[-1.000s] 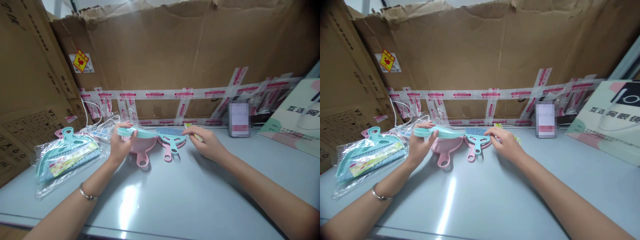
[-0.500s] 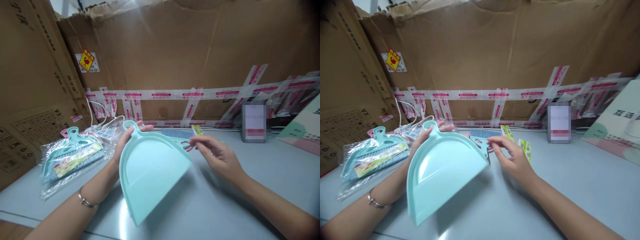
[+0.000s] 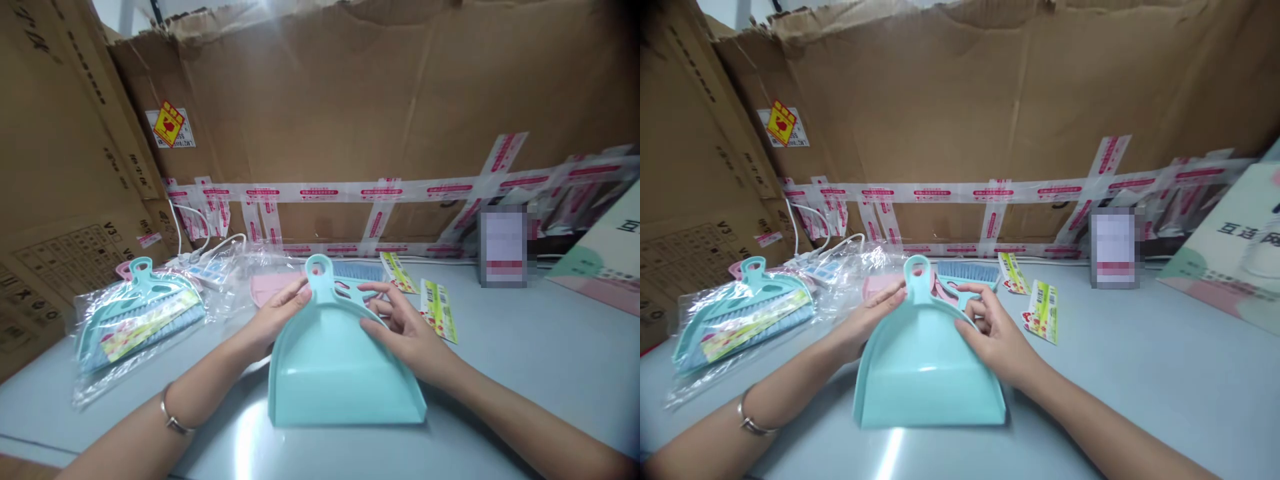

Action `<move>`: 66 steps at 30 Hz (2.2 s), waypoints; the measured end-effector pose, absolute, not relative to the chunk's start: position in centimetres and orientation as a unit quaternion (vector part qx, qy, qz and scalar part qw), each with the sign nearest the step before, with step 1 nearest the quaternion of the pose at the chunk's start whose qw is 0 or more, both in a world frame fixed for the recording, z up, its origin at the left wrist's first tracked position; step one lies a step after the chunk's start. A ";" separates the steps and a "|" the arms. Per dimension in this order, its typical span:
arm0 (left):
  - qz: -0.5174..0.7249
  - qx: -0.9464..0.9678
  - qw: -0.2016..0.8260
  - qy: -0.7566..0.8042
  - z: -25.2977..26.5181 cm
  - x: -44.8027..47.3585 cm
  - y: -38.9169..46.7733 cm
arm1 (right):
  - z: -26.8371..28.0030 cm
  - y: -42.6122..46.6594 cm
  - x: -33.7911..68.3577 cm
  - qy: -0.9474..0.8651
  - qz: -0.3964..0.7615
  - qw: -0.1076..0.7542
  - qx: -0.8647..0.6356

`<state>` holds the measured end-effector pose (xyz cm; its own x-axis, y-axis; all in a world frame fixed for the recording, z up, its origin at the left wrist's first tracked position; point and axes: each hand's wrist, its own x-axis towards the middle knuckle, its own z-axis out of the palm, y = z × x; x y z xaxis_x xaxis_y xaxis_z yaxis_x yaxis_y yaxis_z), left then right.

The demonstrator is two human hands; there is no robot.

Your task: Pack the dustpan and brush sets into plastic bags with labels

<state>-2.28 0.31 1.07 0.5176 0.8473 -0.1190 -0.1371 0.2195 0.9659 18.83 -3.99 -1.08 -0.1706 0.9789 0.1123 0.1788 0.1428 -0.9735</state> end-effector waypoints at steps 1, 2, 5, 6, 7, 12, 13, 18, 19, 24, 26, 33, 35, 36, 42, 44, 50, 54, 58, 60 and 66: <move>0.348 0.525 0.687 0.362 1.2 -2.4 0.3 | -1.1 -3.9 19.0 -0.613 0.444 0.451 -0.473; 0.341 0.538 0.673 0.376 1.2 -2.4 0.4 | -1.1 -3.9 19.1 -0.614 0.434 0.456 -0.476; 0.327 0.579 0.631 0.400 1.0 -2.4 0.5 | -1.1 -3.5 19.6 -0.640 0.402 0.447 -0.479; 0.329 0.584 0.621 0.406 0.9 -2.3 0.6 | -1.1 -3.3 19.9 -0.651 0.383 0.448 -0.479; 0.335 0.585 0.613 0.412 0.7 -2.2 0.6 | -1.3 -3.0 20.2 -0.662 0.352 0.453 -0.482; 0.358 0.571 0.602 0.427 0.7 -2.0 0.5 | -3.3 -0.6 22.0 -0.762 0.075 0.393 -0.510; 0.360 0.571 0.603 0.426 0.8 -2.0 0.5 | -3.9 -0.2 22.2 -0.781 0.042 0.356 -0.511; 0.369 0.577 0.589 0.428 0.9 -1.9 0.4 | -5.2 0.7 22.6 -0.838 0.016 0.215 -0.502; 0.368 0.578 0.589 0.428 0.9 -1.9 0.4 | -5.1 0.7 22.6 -0.844 0.013 0.207 -0.495; 0.364 0.583 0.586 0.430 0.7 -1.9 0.5 | -4.0 0.7 22.8 -0.861 -0.005 0.203 -0.466; 0.363 0.586 0.577 0.438 0.7 -1.9 0.5 | -3.9 0.6 22.8 -0.864 -0.020 0.204 -0.459; 0.363 0.597 0.571 0.432 0.8 -2.1 0.4 | -4.1 0.6 22.5 -0.861 -0.047 0.215 -0.459; 0.364 0.595 0.572 0.432 0.9 -2.1 0.4 | -4.1 0.7 22.7 -0.862 -0.046 0.221 -0.453; 0.365 0.594 0.571 0.433 0.9 -2.1 0.4 | -4.1 0.7 22.8 -0.862 -0.047 0.223 -0.452; 0.379 0.588 0.576 0.422 0.8 -1.9 0.5 | -3.0 0.9 24.3 -0.823 -0.088 0.288 -0.482; 0.378 0.582 0.586 0.419 0.6 -1.9 0.6 | -2.3 0.8 25.2 -0.794 -0.105 0.319 -0.506; 0.372 0.568 0.601 0.421 0.5 -2.0 0.7 | 0.1 -0.2 26.0 -0.612 -0.071 0.554 -0.560; 0.374 0.569 0.602 0.416 0.3 -2.1 0.9 | 1.3 -1.2 24.9 -0.524 0.057 0.675 -0.517; 0.388 0.566 0.598 0.414 0.3 -2.0 0.9 | 1.4 -2.2 22.6 -0.514 0.170 0.663 -0.517; 0.408 0.557 0.598 0.407 0.3 -1.8 0.9 | 0.9 -2.8 20.9 -0.563 0.220 0.598 -0.526; 0.437 0.546 0.576 0.423 0.2 -1.5 0.8 | -0.8 -4.4 17.2 -0.671 0.259 0.449 -0.530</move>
